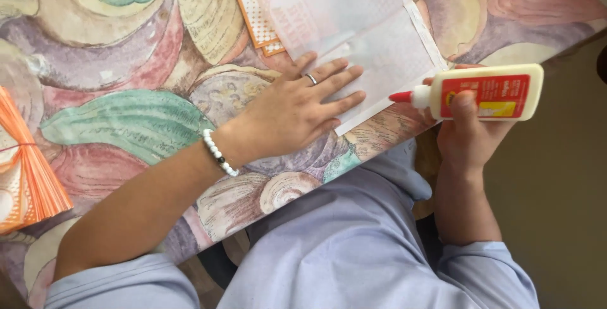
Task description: Folding paper bags and applying glue from a bottle to seal them.
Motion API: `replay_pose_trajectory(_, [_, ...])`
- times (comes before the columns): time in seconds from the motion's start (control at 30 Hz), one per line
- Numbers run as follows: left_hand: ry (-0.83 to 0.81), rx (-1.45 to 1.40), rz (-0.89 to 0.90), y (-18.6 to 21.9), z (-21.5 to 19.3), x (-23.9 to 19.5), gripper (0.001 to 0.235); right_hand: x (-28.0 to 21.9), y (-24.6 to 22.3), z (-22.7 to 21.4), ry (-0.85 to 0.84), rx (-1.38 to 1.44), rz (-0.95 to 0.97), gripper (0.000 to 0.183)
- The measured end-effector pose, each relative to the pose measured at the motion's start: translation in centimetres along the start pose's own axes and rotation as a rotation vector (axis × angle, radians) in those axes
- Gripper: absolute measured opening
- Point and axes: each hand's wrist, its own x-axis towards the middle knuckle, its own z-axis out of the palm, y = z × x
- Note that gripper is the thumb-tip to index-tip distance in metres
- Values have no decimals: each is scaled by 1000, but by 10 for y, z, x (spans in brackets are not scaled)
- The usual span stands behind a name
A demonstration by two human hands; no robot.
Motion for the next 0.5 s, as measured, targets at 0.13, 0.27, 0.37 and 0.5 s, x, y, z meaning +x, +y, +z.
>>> replay_pose_trajectory(0.13, [-46, 4, -54, 4, 4, -1, 50, -17, -3, 24, -31, -137, -141, 34])
replay_pose_trajectory(0.27, [23, -58, -87, 5, 9, -5, 46, -37, -9, 36, -59, -317, -102, 21])
replay_pose_trajectory(0.37, [51, -98, -91, 5, 9, -5, 45, -45, -16, 37, -145, -443, -120, 21])
replay_pose_trajectory(0.5, [69, -88, -126, 10, 18, -4, 46, -52, -14, 39, -129, -460, -93, 21])
